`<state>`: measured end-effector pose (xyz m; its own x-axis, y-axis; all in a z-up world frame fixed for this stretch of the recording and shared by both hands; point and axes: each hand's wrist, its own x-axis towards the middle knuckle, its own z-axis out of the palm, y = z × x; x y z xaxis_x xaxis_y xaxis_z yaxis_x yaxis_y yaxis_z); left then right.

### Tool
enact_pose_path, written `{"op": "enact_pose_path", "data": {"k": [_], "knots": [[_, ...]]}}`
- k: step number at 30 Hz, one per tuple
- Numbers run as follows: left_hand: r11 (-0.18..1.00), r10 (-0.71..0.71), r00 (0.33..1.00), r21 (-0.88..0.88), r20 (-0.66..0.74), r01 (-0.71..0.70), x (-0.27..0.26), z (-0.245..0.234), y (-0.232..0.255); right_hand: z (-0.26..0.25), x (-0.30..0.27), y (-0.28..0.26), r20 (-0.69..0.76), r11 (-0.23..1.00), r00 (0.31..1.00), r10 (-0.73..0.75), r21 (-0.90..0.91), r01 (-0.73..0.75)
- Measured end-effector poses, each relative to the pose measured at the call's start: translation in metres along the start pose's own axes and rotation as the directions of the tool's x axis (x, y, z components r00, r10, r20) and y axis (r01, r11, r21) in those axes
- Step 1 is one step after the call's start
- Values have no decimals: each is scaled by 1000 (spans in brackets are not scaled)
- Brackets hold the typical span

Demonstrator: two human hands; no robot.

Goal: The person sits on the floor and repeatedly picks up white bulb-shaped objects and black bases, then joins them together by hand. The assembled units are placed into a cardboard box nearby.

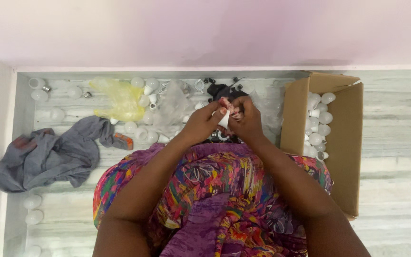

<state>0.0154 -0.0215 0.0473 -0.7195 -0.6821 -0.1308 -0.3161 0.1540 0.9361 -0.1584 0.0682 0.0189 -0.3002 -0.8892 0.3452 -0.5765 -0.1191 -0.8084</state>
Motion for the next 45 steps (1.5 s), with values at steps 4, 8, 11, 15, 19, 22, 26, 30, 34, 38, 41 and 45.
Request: {"op": "enact_pose_path", "data": {"k": [4,8,11,15,19,22,26,30,34,38,41,45], "knots": [[959,264,964,112,-32,-259,-12,-8,6,10,4,35,459,754,808,368,362,-549],[929,350,937,135,-23,-344,-13,-11,3,10,7,38,587,707,699,409,280,-649],[972,21,998,233,60,-34,-9,-11,-7,6,0,16,381,975,898,221,-69,-211],[960,-267,948,-42,173,277,2,-4,-19,-2,8,-6,120,799,874,-471,-361,481],[952,-176,962,-211,210,220,4,-6,-10,-1,9,2,38,851,918,-395,-361,381],[996,31,992,-86,124,-21,0,-12,-1,11,0,32,75,974,993,-95,-201,108],[946,323,946,-13,30,-323,-8,-15,7,35,-7,75,480,832,834,270,320,-454],[892,432,901,169,-45,-420,-13,-26,11,24,-8,63,727,440,554,407,375,-816],[974,227,884,108,-408,-200,15,-53,-11,36,-11,29,737,847,446,509,-336,-412],[969,-220,897,23,-384,248,45,-16,-60,54,-31,34,694,806,538,479,-590,44],[964,-258,964,-86,-69,252,76,48,-61,67,-32,38,721,865,571,392,-500,38],[937,-14,942,-324,335,129,92,114,5,75,-26,22,690,904,605,397,-410,-125]]}}
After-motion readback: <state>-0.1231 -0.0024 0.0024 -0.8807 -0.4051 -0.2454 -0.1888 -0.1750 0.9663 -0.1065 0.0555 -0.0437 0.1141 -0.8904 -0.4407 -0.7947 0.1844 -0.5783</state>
